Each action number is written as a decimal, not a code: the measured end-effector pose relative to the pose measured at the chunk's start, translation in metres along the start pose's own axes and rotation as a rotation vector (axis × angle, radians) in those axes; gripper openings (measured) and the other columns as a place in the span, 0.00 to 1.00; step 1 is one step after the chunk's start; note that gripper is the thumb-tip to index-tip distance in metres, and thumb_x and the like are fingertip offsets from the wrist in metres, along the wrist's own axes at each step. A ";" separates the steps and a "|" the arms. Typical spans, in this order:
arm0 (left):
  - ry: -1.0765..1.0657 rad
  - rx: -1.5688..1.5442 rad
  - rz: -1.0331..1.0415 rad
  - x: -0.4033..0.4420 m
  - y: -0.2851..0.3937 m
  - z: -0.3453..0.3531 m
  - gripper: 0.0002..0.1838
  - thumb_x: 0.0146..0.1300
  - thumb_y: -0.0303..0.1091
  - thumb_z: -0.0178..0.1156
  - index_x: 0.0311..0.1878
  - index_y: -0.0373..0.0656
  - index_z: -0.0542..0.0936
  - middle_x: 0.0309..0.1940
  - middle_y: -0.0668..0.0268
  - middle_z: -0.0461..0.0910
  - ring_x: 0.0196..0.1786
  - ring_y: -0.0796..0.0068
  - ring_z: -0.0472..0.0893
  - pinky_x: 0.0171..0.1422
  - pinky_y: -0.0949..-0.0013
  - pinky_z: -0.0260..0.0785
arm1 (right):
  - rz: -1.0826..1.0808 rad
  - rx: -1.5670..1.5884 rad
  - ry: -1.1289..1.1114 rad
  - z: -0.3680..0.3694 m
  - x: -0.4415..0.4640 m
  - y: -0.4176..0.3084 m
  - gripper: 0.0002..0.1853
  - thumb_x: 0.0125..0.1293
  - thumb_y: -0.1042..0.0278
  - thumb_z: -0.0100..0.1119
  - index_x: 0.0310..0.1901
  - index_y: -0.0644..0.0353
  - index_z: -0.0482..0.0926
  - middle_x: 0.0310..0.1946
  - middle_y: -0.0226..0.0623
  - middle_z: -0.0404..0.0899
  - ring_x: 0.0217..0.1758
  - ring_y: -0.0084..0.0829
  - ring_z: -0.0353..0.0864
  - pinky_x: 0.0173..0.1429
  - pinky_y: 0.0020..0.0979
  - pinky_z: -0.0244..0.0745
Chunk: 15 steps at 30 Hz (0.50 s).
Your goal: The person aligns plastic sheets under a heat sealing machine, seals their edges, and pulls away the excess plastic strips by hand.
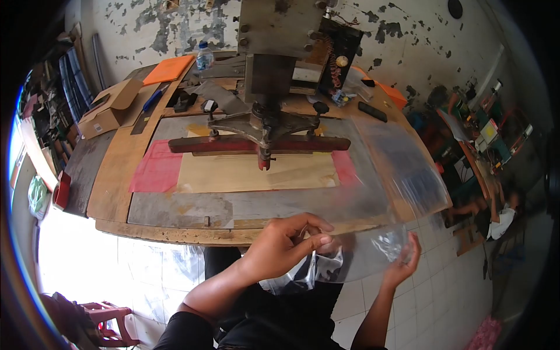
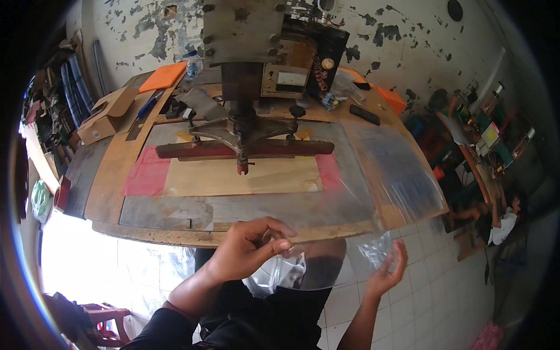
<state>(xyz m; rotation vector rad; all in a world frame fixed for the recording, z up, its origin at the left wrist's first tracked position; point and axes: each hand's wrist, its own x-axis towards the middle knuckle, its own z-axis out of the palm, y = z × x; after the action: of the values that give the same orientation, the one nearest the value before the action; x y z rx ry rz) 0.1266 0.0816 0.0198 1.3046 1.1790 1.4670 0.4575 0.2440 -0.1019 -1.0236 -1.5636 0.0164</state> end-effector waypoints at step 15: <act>-0.010 -0.100 0.022 -0.103 -0.006 -0.064 0.33 0.81 0.59 0.63 0.60 0.31 0.88 0.33 0.63 0.83 0.34 0.76 0.82 0.41 0.71 0.71 | -0.556 0.172 -0.264 -0.139 0.111 -0.094 0.04 0.63 0.74 0.73 0.39 0.63 0.88 0.28 0.38 0.83 0.30 0.33 0.79 0.31 0.31 0.67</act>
<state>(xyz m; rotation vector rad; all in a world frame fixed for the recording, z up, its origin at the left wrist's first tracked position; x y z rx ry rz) 0.0755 -0.0241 -0.0097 1.2588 1.0740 1.5140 0.5248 0.1819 0.0776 -0.4393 -2.0075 -0.0998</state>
